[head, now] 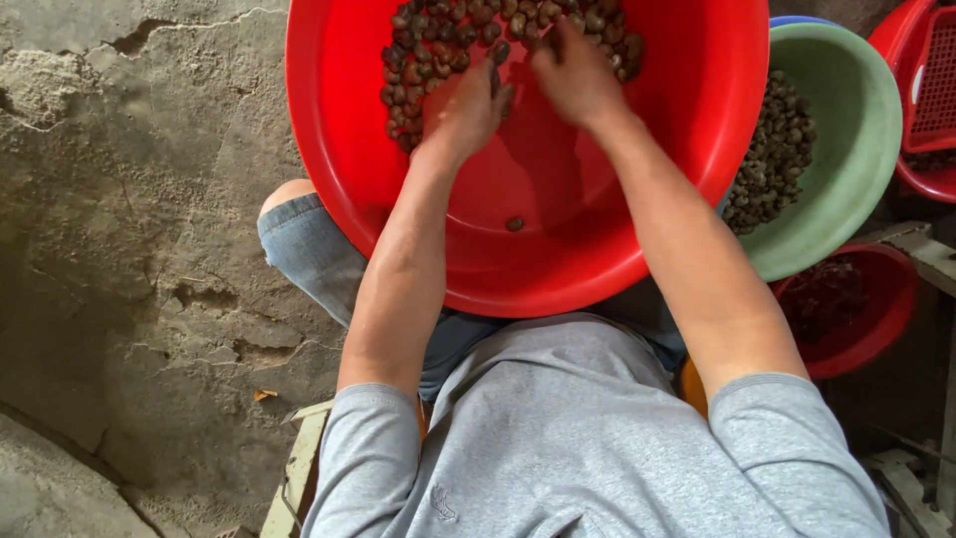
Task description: Sorting nuts by hand from a large red bowl into a smaller green bowl while sitting on the floor.
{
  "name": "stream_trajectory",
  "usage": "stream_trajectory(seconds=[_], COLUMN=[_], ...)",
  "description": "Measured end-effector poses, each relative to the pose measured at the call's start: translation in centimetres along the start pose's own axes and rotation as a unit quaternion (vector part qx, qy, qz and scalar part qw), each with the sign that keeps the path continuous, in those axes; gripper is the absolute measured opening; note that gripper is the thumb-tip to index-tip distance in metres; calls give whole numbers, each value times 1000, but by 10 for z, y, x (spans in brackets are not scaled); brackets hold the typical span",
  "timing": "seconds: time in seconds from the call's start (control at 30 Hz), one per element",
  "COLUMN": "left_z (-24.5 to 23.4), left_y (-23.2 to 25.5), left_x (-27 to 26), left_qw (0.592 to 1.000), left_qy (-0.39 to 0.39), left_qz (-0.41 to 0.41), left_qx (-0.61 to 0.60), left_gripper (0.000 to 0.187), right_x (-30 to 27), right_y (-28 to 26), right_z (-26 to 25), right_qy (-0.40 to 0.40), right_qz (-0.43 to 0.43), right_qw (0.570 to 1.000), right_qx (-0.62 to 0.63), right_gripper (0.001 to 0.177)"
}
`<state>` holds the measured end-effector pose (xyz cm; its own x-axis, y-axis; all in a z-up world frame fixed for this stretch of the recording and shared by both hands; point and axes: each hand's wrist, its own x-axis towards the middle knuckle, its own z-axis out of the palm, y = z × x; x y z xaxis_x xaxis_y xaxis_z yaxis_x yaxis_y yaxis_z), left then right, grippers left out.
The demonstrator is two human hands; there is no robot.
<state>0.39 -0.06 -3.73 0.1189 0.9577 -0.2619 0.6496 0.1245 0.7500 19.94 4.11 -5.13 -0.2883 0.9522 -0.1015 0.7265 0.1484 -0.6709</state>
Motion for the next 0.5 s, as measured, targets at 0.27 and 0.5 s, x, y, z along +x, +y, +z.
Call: stream_trajectory(seconds=[0.27, 0.5], left_z=[36, 8], left_y=[-8, 17], left_x=[9, -5], left_qw=[906, 965], left_qy=[-53, -70], left_qz=[-24, -51], left_qx=[419, 249], left_gripper=[54, 38], right_x=[-23, -21], right_y=[-39, 2], right_z=[-112, -72], right_qy=[-91, 55], right_qz=[105, -49], right_qw=[797, 983], right_qx=[587, 167], right_gripper=[32, 44])
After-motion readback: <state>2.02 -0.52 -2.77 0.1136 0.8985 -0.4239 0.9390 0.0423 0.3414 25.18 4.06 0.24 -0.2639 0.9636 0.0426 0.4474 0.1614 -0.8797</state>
